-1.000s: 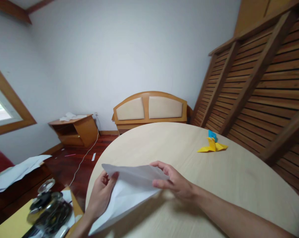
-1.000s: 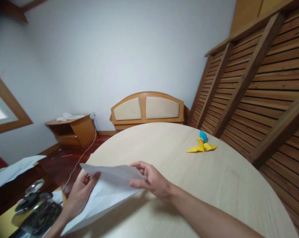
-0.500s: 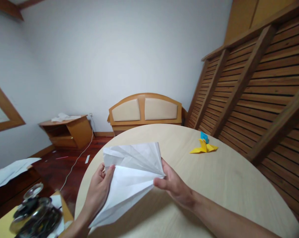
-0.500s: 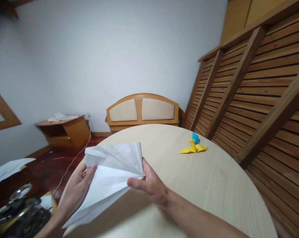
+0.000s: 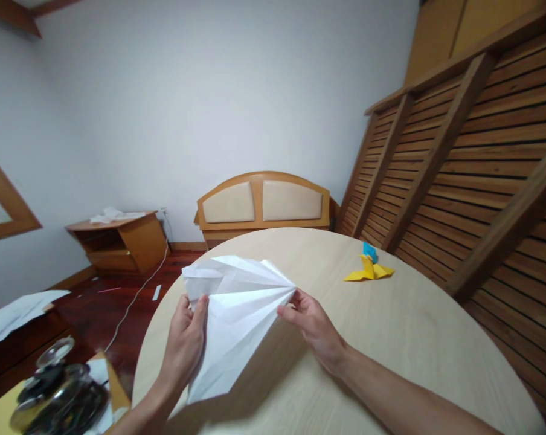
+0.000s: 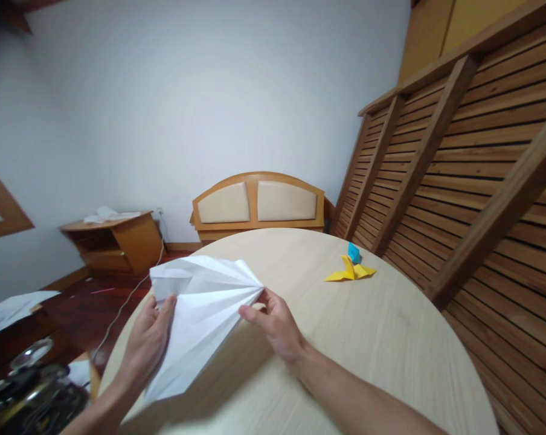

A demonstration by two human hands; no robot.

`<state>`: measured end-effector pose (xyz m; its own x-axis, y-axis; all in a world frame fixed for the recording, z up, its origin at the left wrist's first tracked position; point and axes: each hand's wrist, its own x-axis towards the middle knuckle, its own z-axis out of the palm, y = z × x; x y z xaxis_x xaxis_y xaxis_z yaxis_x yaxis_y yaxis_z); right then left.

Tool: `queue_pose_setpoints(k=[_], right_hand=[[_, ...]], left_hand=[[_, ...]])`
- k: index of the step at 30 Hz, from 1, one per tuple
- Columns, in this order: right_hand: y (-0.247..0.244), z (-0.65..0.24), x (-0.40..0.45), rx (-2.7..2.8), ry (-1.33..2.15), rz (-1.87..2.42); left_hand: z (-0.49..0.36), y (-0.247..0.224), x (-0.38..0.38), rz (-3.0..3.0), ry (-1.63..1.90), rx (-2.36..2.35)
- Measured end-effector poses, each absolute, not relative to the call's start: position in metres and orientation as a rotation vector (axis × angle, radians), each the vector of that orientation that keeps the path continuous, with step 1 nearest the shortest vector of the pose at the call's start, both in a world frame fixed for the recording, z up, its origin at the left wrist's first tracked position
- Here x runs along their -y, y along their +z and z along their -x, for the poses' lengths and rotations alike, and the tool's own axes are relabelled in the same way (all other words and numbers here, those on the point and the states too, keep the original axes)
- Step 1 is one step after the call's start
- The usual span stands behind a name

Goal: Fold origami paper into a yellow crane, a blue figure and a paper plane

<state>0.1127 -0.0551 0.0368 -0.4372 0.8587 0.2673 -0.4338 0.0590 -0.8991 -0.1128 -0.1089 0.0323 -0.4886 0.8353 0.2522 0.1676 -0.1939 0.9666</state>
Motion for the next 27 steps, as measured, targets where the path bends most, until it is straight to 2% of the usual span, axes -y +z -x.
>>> queue_pose_setpoints(k=[5,11,17,27], right_hand=[[0.035,-0.107,0.058,1.275,1.539,0.495],[0.030,-0.116,0.045,1.155,1.501,0.646],[0.033,-0.112,0.057,1.228,1.658,0.470],[0.033,-0.116,0.047,1.251,1.435,0.645]], left_hand=[[0.106,0.035,0.107,-1.224,1.665,-1.542],[0.110,0.034,0.106,-1.320,1.811,-1.590],[0.104,0.038,0.113,-1.394,1.784,-1.637],[0.101,0.039,0.111,-1.358,1.819,-1.606]])
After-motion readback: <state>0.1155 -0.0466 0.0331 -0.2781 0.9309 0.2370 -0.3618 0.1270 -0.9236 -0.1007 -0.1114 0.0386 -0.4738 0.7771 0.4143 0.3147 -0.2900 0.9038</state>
